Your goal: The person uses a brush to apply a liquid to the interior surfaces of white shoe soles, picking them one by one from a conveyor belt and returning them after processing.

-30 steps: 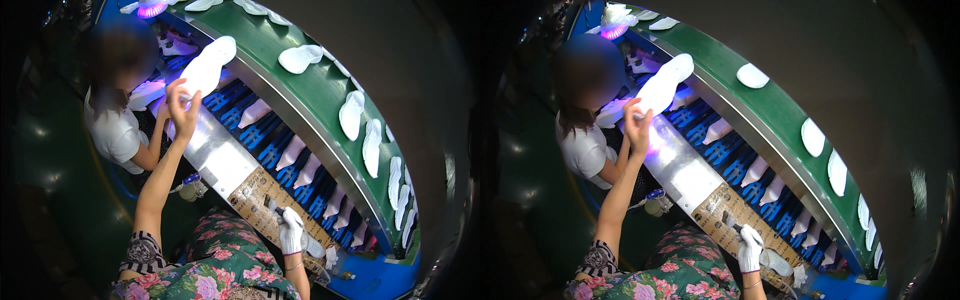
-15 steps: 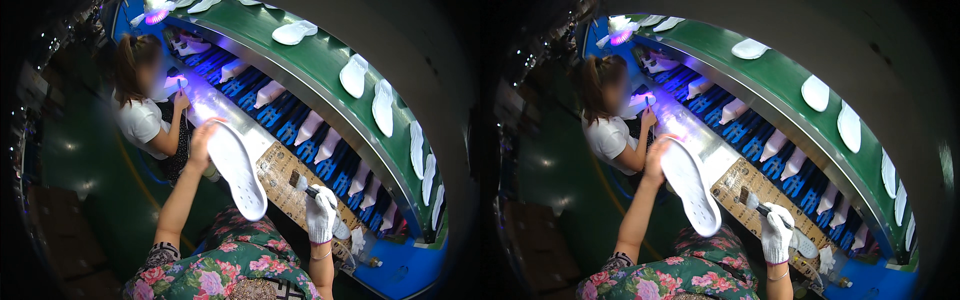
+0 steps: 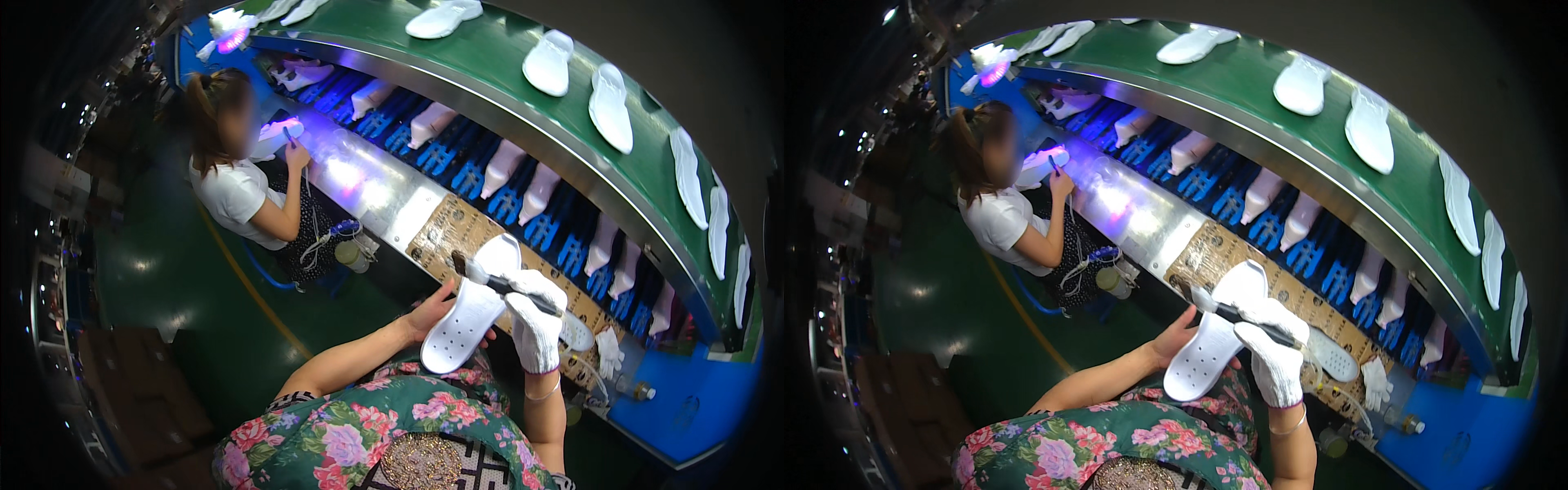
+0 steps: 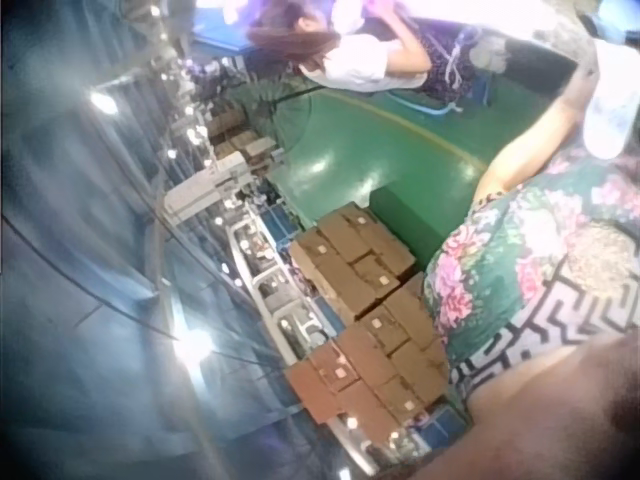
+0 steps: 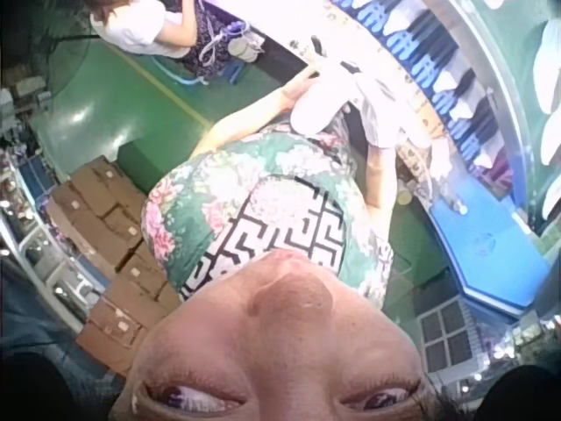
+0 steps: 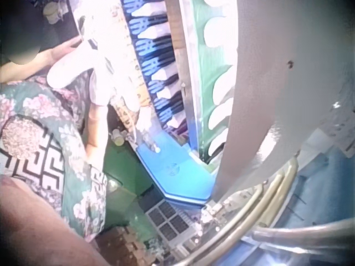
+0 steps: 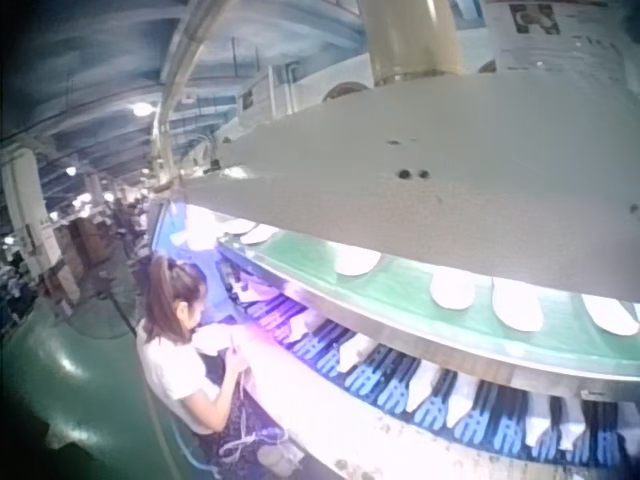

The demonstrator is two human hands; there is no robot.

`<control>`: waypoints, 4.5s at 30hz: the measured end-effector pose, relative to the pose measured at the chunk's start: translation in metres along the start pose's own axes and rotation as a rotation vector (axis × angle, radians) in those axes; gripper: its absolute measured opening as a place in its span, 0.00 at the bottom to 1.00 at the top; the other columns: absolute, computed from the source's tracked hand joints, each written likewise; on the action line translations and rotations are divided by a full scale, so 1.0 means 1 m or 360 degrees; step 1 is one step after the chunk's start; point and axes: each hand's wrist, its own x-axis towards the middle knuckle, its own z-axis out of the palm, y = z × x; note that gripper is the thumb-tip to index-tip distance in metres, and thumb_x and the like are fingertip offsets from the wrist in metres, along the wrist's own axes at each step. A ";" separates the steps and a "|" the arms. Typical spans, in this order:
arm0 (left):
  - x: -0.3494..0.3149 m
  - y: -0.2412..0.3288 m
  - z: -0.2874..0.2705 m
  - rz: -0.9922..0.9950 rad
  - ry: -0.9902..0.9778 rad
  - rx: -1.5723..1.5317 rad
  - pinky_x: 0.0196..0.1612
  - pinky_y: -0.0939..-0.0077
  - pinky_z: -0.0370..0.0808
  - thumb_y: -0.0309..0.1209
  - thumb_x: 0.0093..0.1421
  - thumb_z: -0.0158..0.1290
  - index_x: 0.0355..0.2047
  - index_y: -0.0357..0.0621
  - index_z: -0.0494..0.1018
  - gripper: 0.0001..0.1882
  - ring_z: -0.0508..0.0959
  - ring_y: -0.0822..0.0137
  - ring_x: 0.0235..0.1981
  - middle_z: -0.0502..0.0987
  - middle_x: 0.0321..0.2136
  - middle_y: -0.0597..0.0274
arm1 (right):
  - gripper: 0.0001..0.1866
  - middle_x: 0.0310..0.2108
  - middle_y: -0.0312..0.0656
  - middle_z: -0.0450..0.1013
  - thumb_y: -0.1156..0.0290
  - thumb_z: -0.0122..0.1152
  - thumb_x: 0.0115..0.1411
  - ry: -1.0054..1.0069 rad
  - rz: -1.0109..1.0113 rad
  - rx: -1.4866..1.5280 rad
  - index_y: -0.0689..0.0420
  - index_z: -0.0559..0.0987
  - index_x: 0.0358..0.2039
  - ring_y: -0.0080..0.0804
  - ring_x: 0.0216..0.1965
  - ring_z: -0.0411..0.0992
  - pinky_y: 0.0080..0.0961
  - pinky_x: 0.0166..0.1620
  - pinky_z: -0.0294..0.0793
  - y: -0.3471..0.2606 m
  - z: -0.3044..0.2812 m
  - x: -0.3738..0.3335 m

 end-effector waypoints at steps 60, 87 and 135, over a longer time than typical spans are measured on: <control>-0.008 0.055 -0.013 0.0855 0.0484 0.0331 0.53 0.74 0.76 0.70 0.61 0.32 0.66 0.48 0.59 0.45 0.77 0.71 0.48 0.75 0.50 0.61 | 0.12 0.33 0.46 0.79 0.84 0.67 0.47 -0.0246 -0.1137 -0.1422 0.57 0.82 0.33 0.38 0.33 0.77 0.29 0.39 0.76 0.036 0.056 0.044; 0.005 0.090 -0.023 0.0661 -0.0044 -0.0166 0.41 0.58 0.78 0.89 0.35 0.33 0.47 0.30 0.69 0.67 0.78 0.52 0.37 0.75 0.35 0.45 | 0.16 0.35 0.37 0.80 0.78 0.71 0.46 -0.0600 -0.1063 -0.1299 0.49 0.84 0.37 0.36 0.35 0.78 0.30 0.37 0.75 0.053 0.047 0.025; -0.006 0.151 -0.041 -0.0164 0.0113 0.0465 0.36 0.49 0.82 0.70 0.55 0.44 0.64 0.40 0.58 0.50 0.82 0.40 0.35 0.76 0.44 0.37 | 0.17 0.35 0.37 0.78 0.77 0.69 0.48 -0.0956 -0.0886 -0.1199 0.53 0.80 0.40 0.36 0.34 0.76 0.33 0.37 0.72 0.080 0.052 0.010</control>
